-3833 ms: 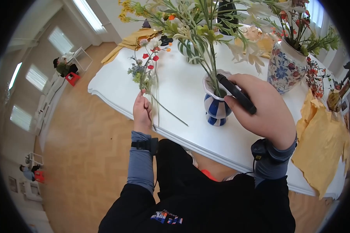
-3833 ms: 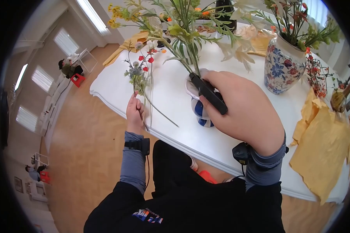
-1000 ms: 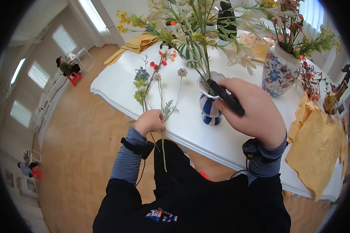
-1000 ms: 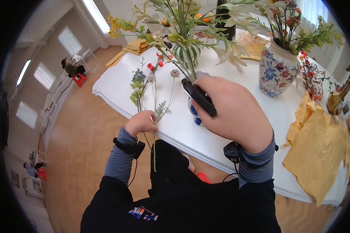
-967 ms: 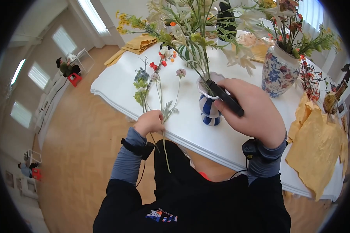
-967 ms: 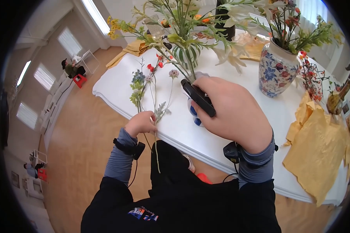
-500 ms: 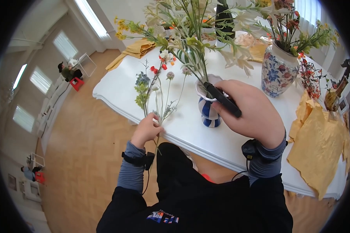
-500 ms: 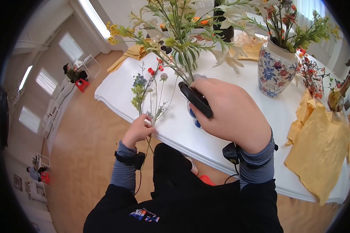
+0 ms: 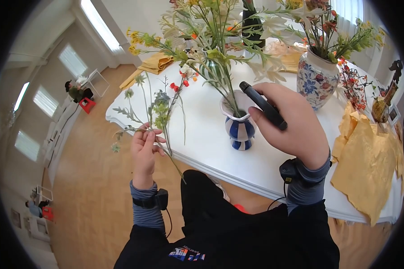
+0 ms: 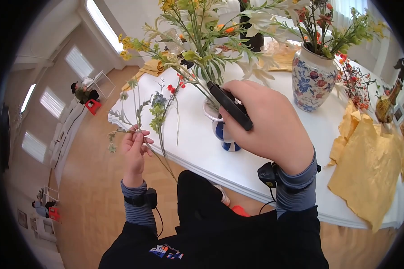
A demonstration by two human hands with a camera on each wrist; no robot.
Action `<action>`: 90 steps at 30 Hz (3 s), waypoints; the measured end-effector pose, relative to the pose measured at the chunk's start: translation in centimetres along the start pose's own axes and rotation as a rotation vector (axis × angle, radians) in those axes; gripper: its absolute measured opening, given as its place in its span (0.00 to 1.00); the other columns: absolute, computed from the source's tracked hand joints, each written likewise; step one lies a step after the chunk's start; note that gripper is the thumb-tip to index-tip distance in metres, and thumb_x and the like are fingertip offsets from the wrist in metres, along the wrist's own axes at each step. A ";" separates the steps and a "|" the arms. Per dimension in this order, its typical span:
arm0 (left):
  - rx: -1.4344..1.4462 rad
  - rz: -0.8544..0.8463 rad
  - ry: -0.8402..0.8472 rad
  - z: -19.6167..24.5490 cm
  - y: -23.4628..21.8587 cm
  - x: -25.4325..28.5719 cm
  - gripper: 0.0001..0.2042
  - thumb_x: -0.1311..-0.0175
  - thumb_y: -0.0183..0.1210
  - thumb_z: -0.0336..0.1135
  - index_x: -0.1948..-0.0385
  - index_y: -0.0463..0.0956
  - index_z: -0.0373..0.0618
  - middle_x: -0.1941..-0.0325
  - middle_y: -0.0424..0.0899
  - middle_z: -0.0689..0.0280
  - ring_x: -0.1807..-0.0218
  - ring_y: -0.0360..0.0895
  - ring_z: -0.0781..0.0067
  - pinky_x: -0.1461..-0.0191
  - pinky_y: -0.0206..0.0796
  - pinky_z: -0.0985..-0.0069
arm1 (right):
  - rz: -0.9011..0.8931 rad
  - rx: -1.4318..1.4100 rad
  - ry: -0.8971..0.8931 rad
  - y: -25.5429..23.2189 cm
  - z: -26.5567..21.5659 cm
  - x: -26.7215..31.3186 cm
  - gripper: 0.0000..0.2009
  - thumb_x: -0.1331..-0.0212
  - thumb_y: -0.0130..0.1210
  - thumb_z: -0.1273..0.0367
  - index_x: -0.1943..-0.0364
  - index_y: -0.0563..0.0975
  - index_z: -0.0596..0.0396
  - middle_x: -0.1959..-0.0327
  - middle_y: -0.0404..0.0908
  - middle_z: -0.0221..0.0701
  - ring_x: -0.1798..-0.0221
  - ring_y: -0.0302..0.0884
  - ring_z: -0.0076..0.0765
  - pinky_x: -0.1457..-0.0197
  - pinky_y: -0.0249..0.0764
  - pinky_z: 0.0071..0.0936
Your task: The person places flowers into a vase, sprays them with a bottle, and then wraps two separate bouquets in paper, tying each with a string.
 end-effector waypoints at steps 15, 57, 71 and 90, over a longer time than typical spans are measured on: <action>0.228 -0.261 0.657 18.7 15.8 -0.4 0.12 0.22 0.54 0.29 0.43 0.73 0.34 0.54 0.86 0.56 0.58 0.87 0.66 0.58 0.81 0.71 | 0.329 -0.051 -0.087 -3.4 -1.3 0.4 0.12 0.40 0.64 0.74 0.53 0.81 0.59 0.70 0.79 0.32 0.72 0.73 0.26 0.67 0.68 0.23; -0.619 -0.077 -0.026 -6.6 6.0 -4.7 0.13 0.35 0.69 0.39 0.59 0.84 0.36 0.71 0.82 0.69 0.68 0.77 0.79 0.63 0.70 0.77 | 0.054 -0.037 0.083 0.9 0.3 -0.5 0.11 0.41 0.63 0.68 0.57 0.81 0.59 0.68 0.82 0.44 0.68 0.80 0.53 0.63 0.75 0.40; -0.601 -0.240 -0.437 -13.6 8.3 -4.3 0.09 0.42 0.64 0.30 0.66 0.79 0.32 0.78 0.82 0.63 0.82 0.76 0.72 0.78 0.68 0.73 | 0.012 -0.023 0.099 1.9 0.3 -0.9 0.11 0.41 0.63 0.68 0.57 0.81 0.59 0.67 0.82 0.45 0.67 0.81 0.55 0.62 0.75 0.40; -0.680 0.203 0.096 -10.6 2.3 -3.6 0.12 0.39 0.69 0.36 0.63 0.78 0.37 0.77 0.76 0.69 0.71 0.75 0.70 0.65 0.69 0.69 | 0.011 0.007 0.045 1.5 0.3 -0.6 0.12 0.42 0.63 0.68 0.56 0.81 0.58 0.67 0.82 0.42 0.66 0.81 0.53 0.62 0.75 0.41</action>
Point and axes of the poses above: each hand's wrist, its own x-axis away from the middle knuckle, its own y-axis out of the palm, z = x × y, the point moved 9 cm from there along -x, towards the middle knuckle
